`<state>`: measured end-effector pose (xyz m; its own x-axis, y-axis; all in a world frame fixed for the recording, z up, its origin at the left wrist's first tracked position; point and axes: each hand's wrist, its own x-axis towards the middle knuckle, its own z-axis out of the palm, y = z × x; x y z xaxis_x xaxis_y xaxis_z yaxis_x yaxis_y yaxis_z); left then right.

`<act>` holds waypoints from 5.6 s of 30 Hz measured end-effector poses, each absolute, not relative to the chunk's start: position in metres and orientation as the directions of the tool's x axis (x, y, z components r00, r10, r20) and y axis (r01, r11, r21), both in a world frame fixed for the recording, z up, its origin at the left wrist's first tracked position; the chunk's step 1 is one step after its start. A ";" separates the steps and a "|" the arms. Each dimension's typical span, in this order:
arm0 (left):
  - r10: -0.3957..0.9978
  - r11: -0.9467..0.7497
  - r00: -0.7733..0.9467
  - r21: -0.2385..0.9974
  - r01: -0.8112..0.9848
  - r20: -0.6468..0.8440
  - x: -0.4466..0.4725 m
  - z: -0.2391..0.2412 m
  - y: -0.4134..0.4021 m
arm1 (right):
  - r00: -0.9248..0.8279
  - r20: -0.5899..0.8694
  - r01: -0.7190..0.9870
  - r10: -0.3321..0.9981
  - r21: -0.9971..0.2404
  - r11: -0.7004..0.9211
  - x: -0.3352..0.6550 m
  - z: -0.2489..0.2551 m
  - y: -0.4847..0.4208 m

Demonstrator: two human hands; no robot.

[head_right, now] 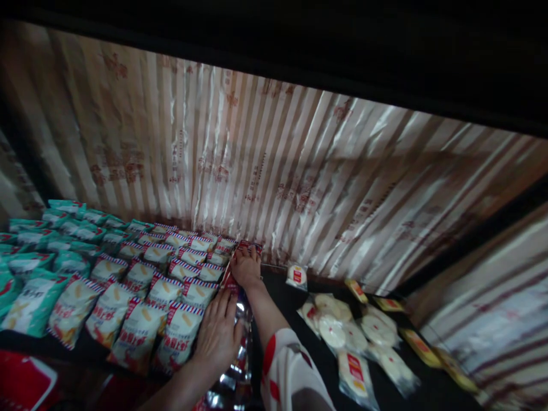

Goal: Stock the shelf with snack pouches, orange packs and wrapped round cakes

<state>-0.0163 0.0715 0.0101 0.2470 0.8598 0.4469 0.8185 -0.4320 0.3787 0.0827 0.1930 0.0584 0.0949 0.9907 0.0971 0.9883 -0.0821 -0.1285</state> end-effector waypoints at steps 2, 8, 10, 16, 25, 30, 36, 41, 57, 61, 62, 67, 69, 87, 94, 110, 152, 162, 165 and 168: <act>0.857 -0.432 0.247 0.368 0.824 0.453 -0.015 0.008 0.070 | 0.124 0.064 0.987 0.990 -0.108 -0.116 0.084 0.055 0.200; 0.847 -0.422 0.224 0.352 0.836 0.482 -0.012 0.002 0.067 | 0.172 -0.048 0.978 0.984 -0.115 -0.177 0.086 0.041 0.212; 0.848 -0.422 0.228 0.348 0.837 0.478 -0.013 0.002 0.067 | 0.171 -0.060 0.977 0.983 -0.115 -0.177 0.086 0.038 0.213; 0.845 -0.414 0.223 0.331 0.848 0.486 -0.012 0.001 0.067 | 0.175 -0.116 0.968 0.978 -0.158 -0.192 0.087 0.036 0.214; 0.834 -0.427 0.237 0.311 0.849 0.498 -0.009 -0.001 0.065 | 0.163 -0.120 0.957 0.979 -0.224 -0.186 0.091 0.031 0.215; 0.832 -0.423 0.224 0.317 0.849 0.508 -0.009 -0.005 0.065 | 0.154 -0.123 0.960 0.980 -0.216 -0.178 0.089 0.031 0.213; 0.838 -0.414 0.221 0.316 0.854 0.499 -0.007 -0.007 0.066 | 0.157 -0.114 0.965 0.981 -0.195 -0.177 0.088 0.031 0.212; 0.843 -0.419 0.229 0.328 0.847 0.486 -0.007 -0.006 0.066 | 0.158 -0.104 0.963 0.982 -0.202 -0.177 0.089 0.029 0.211; 0.836 -0.415 0.222 0.313 0.854 0.502 -0.004 -0.008 0.064 | 0.134 -0.075 0.971 0.988 -0.191 -0.146 0.091 0.024 0.210; 0.847 -0.400 0.209 0.326 0.857 0.489 -0.005 -0.007 0.064 | 0.126 -0.079 0.975 0.989 -0.174 -0.138 0.088 0.024 0.210; 0.850 -0.398 0.208 0.330 0.856 0.485 -0.005 -0.007 0.064 | 0.125 -0.081 0.976 0.989 -0.168 -0.137 0.087 0.025 0.210; 0.858 -0.396 0.215 0.334 0.855 0.467 -0.006 -0.005 0.064 | 0.116 -0.054 0.980 0.992 -0.158 -0.123 0.085 0.023 0.209; 0.859 -0.395 0.217 0.330 0.858 0.465 -0.007 -0.004 0.063 | 0.105 -0.036 0.980 0.994 -0.166 -0.110 0.086 0.023 0.209; 0.795 -0.406 0.182 0.284 0.869 0.579 -0.005 -0.010 0.063 | 0.083 -0.096 0.983 0.992 -0.154 -0.097 0.083 0.028 0.207; 0.813 -0.402 0.189 0.296 0.867 0.551 -0.005 -0.015 0.064 | 0.083 -0.126 0.980 0.989 -0.171 -0.103 0.081 0.029 0.207; 0.881 -0.359 0.178 0.376 0.854 0.437 -0.009 0.001 0.064 | 0.035 -0.174 0.988 0.984 -0.139 -0.060 0.083 0.034 0.217; 0.893 -0.405 0.253 0.422 0.811 0.371 -0.034 0.014 0.069 | 0.607 0.063 0.283 0.792 -0.949 -0.141 0.091 -0.019 -0.060; 0.889 -0.446 0.292 0.521 0.728 0.353 -0.051 0.021 0.046 | 0.533 0.130 0.326 0.836 -0.944 -0.061 0.043 -0.022 -0.104; 0.859 -0.488 0.245 0.571 0.660 0.450 -0.074 0.021 0.033 | 0.550 0.201 0.397 0.811 -0.917 -0.041 0.039 -0.019 -0.114; 0.840 -0.517 0.202 0.630 0.580 0.503 -0.107 0.009 0.011 | 0.518 0.230 0.405 0.824 -0.914 0.000 0.038 -0.023 -0.125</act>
<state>-0.1069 0.0114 0.0087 0.2023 0.8403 0.5030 0.5796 -0.5167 0.6301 0.0380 -0.1251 -0.0233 0.5179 0.8241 0.2295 0.4051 0.0001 -0.9143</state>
